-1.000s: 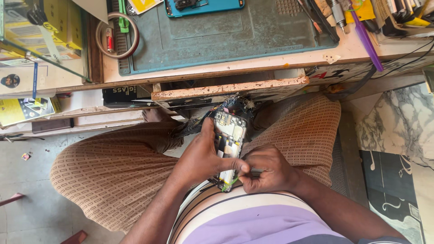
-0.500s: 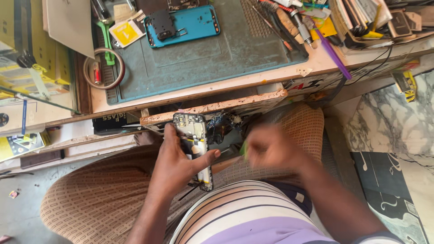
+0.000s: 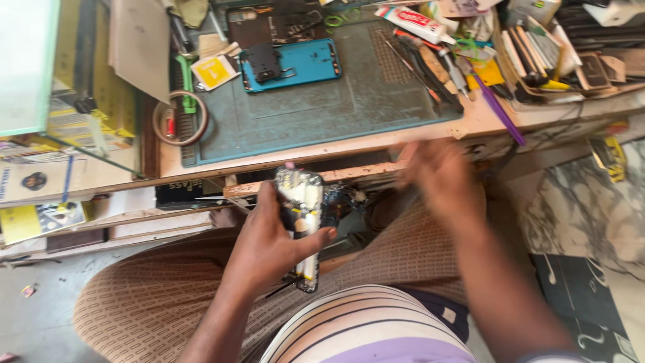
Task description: The person disassembles a smartphone, removes the screen assembly, and then reattaches the screen using a screwdriver and adhesive tape. The person handles the phone body, screen, and internal components throughout the process.
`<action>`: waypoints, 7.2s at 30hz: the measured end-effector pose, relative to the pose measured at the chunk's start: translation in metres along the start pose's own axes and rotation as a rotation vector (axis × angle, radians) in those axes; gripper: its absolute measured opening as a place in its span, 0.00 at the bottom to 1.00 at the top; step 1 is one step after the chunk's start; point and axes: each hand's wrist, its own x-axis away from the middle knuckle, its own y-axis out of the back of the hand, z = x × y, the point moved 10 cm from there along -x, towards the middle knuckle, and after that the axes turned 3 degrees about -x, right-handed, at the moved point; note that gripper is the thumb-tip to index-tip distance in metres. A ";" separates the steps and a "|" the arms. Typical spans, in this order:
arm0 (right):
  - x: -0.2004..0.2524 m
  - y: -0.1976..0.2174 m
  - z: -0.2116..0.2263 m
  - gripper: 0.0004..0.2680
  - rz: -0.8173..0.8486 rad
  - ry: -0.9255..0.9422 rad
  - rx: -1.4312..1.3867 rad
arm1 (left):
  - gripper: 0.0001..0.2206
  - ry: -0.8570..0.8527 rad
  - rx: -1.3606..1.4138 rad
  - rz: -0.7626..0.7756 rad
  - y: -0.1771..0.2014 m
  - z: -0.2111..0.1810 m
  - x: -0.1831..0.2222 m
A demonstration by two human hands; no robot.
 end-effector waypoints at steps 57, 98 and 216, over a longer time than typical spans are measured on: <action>0.102 -0.129 -0.063 0.22 0.392 -0.300 -0.882 | 0.52 -0.060 -0.441 0.162 -0.036 -0.067 -0.017; 0.058 -0.087 0.018 0.06 0.443 0.237 -0.204 | 0.53 0.152 0.023 0.530 -0.083 0.007 0.048; 0.077 -0.127 0.012 0.19 0.501 0.084 -0.382 | 0.33 -0.110 -0.402 0.120 -0.036 -0.017 0.057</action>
